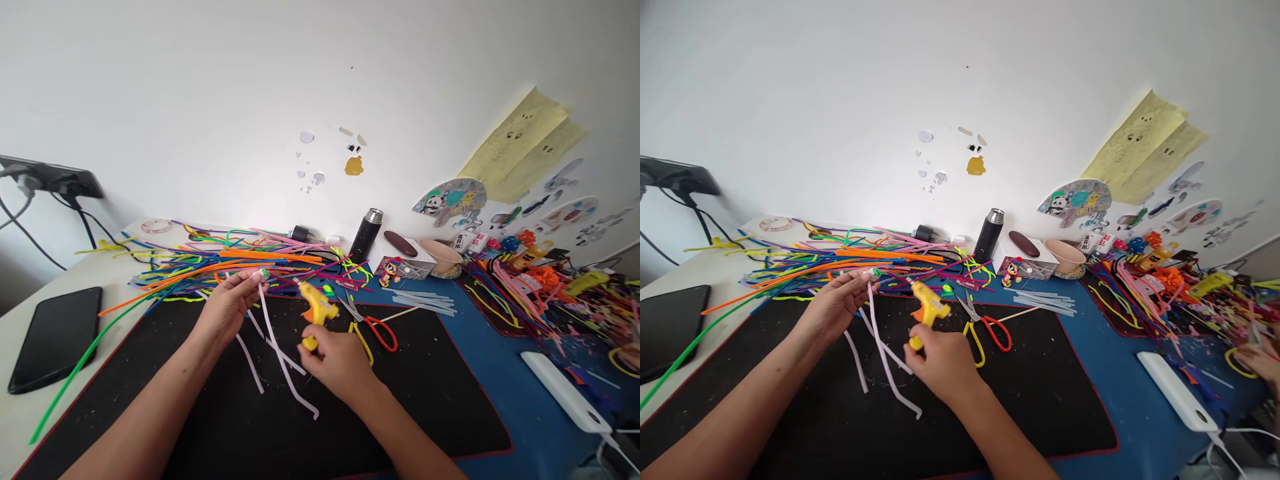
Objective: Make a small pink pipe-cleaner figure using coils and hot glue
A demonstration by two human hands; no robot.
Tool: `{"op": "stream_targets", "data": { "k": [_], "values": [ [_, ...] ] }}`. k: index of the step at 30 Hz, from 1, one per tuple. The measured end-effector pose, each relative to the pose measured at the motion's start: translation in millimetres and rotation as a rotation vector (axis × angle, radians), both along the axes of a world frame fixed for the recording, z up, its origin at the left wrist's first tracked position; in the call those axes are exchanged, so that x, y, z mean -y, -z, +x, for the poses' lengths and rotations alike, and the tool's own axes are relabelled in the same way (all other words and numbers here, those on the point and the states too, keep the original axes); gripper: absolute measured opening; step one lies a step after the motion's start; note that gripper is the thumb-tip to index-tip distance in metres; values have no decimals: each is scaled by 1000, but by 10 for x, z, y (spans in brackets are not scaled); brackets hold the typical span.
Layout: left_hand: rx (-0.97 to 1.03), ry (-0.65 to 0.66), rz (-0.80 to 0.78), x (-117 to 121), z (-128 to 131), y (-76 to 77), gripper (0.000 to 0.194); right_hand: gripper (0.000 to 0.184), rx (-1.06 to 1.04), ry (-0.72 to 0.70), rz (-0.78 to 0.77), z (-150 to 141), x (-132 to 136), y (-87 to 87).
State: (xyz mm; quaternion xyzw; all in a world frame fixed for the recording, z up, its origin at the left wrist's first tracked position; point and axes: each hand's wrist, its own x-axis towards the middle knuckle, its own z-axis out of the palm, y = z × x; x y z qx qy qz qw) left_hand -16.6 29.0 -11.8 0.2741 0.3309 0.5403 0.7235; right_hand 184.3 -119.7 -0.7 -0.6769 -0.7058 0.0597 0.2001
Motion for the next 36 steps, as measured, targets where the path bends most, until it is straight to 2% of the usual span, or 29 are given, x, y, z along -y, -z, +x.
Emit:
{"op": "stream_targets", "data": {
  "k": [3,4,5,8,11,13,16,20,23,26,30,36],
  "values": [
    [7,15,5,32,13,-40,36,29,-58,302,152,239,84,-47],
    [8,23,6,47,22,-56,37,32,-74,370,154,281,128,-27],
    [7,32,6,62,31,-70,38,33,-103,375,108,287,181,16],
    [-14,64,10,103,48,-97,39,27,-163,169,-53,108,343,238],
    [-28,83,23,123,50,-98,38,26,-186,29,-17,-180,417,416],
    [-38,83,29,119,48,-90,37,21,-239,-67,-12,-302,391,438],
    [-49,71,26,97,48,-72,38,16,-251,-181,-13,-337,289,367],
    [-65,60,18,85,56,-48,39,16,-340,-160,2,-254,142,236],
    [-88,98,32,106,67,-42,39,17,-506,-78,40,-182,8,163],
    [-93,139,48,126,79,-42,39,21,-743,-30,-4,-132,-163,114],
    [-83,103,57,121,85,-56,38,27,-995,-40,-49,-153,-397,38],
    [-19,2,104,107,67,-116,35,31,-976,-101,-3,-352,-673,-149]
  ]
}}
